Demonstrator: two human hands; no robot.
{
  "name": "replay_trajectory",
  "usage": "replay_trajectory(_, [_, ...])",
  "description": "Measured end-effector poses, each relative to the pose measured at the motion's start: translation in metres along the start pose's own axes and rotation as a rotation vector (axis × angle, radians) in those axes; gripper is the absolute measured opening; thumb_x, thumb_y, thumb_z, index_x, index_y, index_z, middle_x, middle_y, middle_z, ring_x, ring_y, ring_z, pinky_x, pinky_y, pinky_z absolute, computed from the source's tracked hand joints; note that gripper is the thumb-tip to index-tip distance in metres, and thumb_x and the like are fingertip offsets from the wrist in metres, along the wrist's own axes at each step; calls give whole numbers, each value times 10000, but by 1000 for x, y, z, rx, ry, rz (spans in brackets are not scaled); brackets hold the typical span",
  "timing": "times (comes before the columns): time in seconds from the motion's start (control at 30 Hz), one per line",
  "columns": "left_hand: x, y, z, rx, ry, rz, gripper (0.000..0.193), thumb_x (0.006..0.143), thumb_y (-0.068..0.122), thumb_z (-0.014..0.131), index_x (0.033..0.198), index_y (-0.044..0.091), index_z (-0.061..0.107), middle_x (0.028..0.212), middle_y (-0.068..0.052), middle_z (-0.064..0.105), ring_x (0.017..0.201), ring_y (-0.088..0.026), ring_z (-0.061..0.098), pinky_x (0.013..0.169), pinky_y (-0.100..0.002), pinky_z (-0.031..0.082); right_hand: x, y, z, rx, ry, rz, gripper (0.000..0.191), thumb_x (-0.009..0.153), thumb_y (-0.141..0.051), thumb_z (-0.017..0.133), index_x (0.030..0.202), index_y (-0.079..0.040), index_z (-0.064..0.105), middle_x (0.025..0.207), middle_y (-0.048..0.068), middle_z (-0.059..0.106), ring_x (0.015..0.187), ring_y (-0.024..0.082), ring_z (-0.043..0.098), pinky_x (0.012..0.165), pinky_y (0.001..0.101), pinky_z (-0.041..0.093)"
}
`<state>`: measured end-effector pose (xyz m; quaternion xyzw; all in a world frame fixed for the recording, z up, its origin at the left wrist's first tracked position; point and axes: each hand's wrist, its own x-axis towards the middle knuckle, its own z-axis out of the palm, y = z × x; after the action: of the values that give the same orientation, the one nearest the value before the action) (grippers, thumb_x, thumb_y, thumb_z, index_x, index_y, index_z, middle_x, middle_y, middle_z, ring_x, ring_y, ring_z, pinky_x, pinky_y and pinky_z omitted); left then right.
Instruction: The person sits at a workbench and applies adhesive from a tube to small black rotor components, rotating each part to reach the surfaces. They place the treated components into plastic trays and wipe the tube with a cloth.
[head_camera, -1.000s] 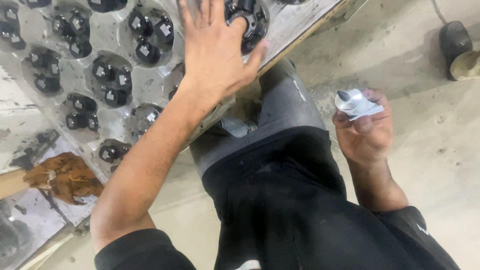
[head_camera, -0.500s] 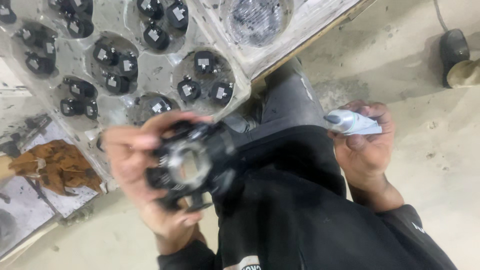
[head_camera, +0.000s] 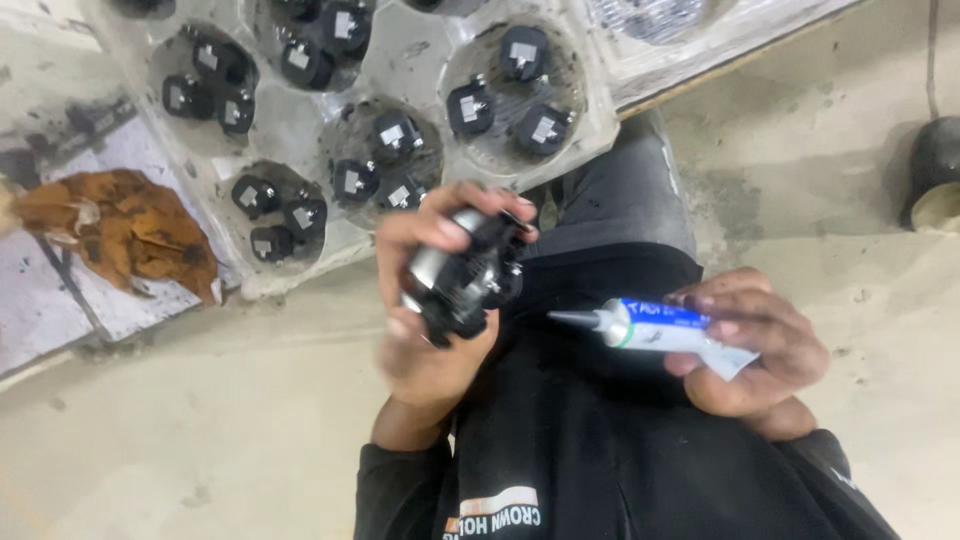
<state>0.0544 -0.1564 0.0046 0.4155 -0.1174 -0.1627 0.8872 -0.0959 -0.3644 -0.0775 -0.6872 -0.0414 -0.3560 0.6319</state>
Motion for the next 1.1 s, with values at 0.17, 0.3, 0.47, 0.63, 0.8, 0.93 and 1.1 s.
replay_trajectory(0.17, [-3,0,4,443,-69,261,489,1023,520,623,1165,52,621,1214,-259,652,1152,-386,661,1036,-512,528,1,-12,5,-154,-98,-21,336,828,-135,861,1070,-56,642,1065,167,702,1028,323,722,819,385,681])
replay_trajectory(0.3, [-3,-1,4,457,-64,293,485,1017,492,618,1115,17,625,1167,-295,662,1172,-415,674,1044,-534,548,-5,-10,8,-204,-116,-48,342,839,-120,861,1087,-50,636,1085,171,699,1031,320,728,797,359,676])
replay_trajectory(0.47, [-3,0,2,473,-126,307,441,1050,432,606,1197,16,621,1206,-285,660,1170,-361,650,1064,-466,519,-5,-7,5,-260,-138,-67,354,825,-143,870,1073,-52,635,1052,174,695,1014,325,735,771,355,663])
replay_trajectory(0.63, [0,2,-1,529,-159,276,429,1011,417,612,1112,1,624,1166,-308,670,1181,-400,678,1067,-515,548,0,-15,-1,-445,-270,-109,370,741,-48,887,1019,-41,644,998,157,708,943,336,745,765,411,633])
replay_trajectory(0.8, [-3,-2,2,486,-156,232,426,1022,400,625,1134,-11,644,1217,-293,669,1216,-364,674,1067,-470,511,0,-31,-8,-573,-311,-124,357,722,-7,897,996,-60,674,992,116,687,971,311,729,801,400,647])
replay_trajectory(0.93, [-8,-6,2,409,-138,152,437,1042,392,626,1173,-25,632,1288,-294,646,1231,-342,649,1111,-456,478,1,-34,-12,-610,-329,-100,357,692,4,903,968,-60,686,959,121,696,961,305,727,779,407,654])
replay_trajectory(1.1, [-14,-13,1,316,-88,130,444,1056,377,630,1201,-43,630,1301,-306,625,1224,-329,621,1131,-457,461,3,-27,-17,-561,-348,-210,330,702,8,898,968,-35,707,950,117,688,939,286,728,774,402,678])
